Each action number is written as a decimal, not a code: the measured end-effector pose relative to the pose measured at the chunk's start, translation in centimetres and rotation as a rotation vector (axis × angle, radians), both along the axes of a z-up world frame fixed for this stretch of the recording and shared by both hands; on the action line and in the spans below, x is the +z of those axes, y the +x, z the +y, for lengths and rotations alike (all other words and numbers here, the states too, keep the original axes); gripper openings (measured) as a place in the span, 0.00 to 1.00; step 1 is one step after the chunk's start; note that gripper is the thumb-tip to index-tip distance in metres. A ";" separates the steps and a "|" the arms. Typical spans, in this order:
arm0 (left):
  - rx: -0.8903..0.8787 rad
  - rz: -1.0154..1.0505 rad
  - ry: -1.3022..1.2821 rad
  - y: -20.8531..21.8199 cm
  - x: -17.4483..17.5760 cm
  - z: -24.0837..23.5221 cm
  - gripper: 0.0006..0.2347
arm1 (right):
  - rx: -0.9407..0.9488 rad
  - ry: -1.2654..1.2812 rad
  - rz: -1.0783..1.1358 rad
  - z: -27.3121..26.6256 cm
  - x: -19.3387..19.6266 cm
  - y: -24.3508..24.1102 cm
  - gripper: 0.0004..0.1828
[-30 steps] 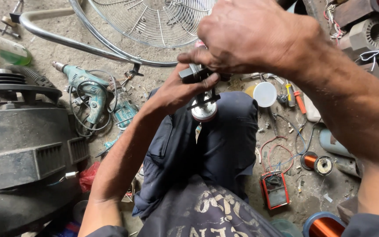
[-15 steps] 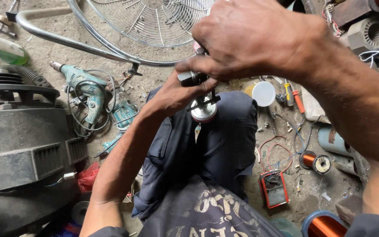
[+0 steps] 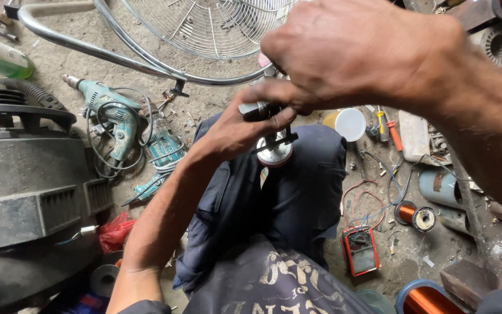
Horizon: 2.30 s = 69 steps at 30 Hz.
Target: Applying sealant to a motor component and using a bearing puller to extract a part.
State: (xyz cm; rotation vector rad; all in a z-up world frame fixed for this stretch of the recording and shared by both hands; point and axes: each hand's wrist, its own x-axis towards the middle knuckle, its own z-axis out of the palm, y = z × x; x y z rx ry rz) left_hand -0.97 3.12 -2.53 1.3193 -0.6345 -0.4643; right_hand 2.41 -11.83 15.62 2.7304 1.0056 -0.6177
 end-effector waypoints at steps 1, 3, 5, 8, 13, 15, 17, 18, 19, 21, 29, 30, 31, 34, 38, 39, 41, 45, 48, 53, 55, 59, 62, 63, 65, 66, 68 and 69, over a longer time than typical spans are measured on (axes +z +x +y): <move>0.013 0.035 -0.003 0.0 -0.2 0.0 0.12 | -0.020 -0.066 0.018 0.7 0.1 -0.2 0.26; 0.026 0.069 -0.006 -0.1 0.0 0.0 0.12 | -0.041 -0.132 0.035 1.6 0.9 -0.4 0.26; -0.005 0.088 0.004 -0.6 0.6 0.1 0.16 | -0.108 -0.238 0.189 2.2 2.3 -0.5 0.11; 0.029 0.091 0.040 -0.4 0.7 0.0 0.13 | -0.136 -0.280 0.082 2.7 2.3 -0.9 0.40; 0.022 0.113 0.013 -1.0 0.9 0.2 0.15 | 0.054 -0.214 0.070 1.9 1.6 -0.6 0.19; 0.007 0.158 -0.027 -1.3 0.9 0.4 0.15 | -0.003 -0.247 0.140 2.2 1.8 -1.0 0.09; 0.063 0.165 0.034 -1.3 0.5 0.3 0.12 | -0.039 -0.334 0.005 1.5 0.8 -0.9 0.43; 0.060 0.162 0.032 -1.3 0.6 0.2 0.12 | -0.043 -0.336 0.002 1.4 0.8 -0.9 0.43; 0.051 0.161 0.040 -1.1 0.6 0.2 0.14 | 0.036 -0.254 -0.012 1.4 0.6 -0.7 0.36; 0.044 0.150 0.045 -1.2 0.6 0.3 0.15 | 0.114 -0.173 -0.038 1.2 0.7 -0.6 0.29; 0.031 0.326 -0.126 -1.8 -0.4 0.2 0.08 | 0.186 -0.017 -0.033 0.1 -1.4 0.0 0.11; 0.024 0.291 -0.130 -1.5 0.4 0.2 0.08 | 0.181 -0.025 -0.068 0.2 -0.6 0.1 0.11; 0.049 0.339 0.010 -1.8 1.0 0.4 0.13 | 0.156 -0.038 0.010 0.4 -0.2 -0.1 0.09; 0.103 0.314 0.022 -2.6 1.0 -0.1 0.13 | 0.086 -0.090 0.067 0.8 0.4 -0.7 0.16; 0.141 0.289 -0.136 -2.7 0.9 0.0 0.11 | 0.116 -0.041 0.119 0.3 -1.0 -0.2 0.16; 0.141 0.284 -0.136 -3.0 0.3 0.1 0.11 | 0.116 -0.040 0.115 0.4 -0.4 -0.3 0.16; 0.204 0.410 -0.142 -3.4 -0.7 0.2 0.13 | 0.168 0.089 0.158 0.7 1.1 -0.6 0.13; 0.133 0.248 -0.130 -2.5 -2.9 -0.3 0.12 | 0.100 -0.083 0.091 1.5 0.2 -0.8 0.23; 0.303 0.485 -0.027 -3.6 0.7 -0.7 0.17 | 0.120 -0.155 0.056 1.6 -0.2 -0.8 0.21; 0.210 0.356 -0.059 -3.3 1.3 -0.7 0.07 | 0.052 -0.138 0.093 1.4 -0.5 -0.6 0.28; 0.151 0.364 -0.100 -2.9 0.2 0.0 0.09 | 0.128 -0.083 0.037 1.0 -0.7 -0.5 0.23; 0.174 0.432 0.233 -2.8 1.8 0.7 0.30 | 0.200 0.043 0.045 0.9 0.0 -0.5 0.07; 0.086 0.388 -0.070 -2.5 1.2 0.4 0.12 | 0.111 -0.235 0.026 2.5 0.1 -0.5 0.37; 0.088 0.370 -0.074 -2.3 1.3 0.5 0.12 | 0.112 -0.239 0.009 2.5 0.4 -0.4 0.37; 0.102 0.293 0.057 -2.4 1.4 0.5 0.23 | 0.208 -0.200 0.091 2.4 0.6 -0.5 0.22; 0.105 0.291 0.055 -2.6 1.4 0.5 0.23 | 0.211 -0.202 0.089 2.3 0.6 -0.5 0.22; 0.104 0.505 0.136 -2.3 1.6 0.7 0.31 | 0.133 -0.136 0.097 2.2 1.0 -0.1 0.23; 0.110 0.501 0.130 -2.2 1.7 0.7 0.31 | 0.139 -0.141 0.092 2.5 1.1 -0.1 0.23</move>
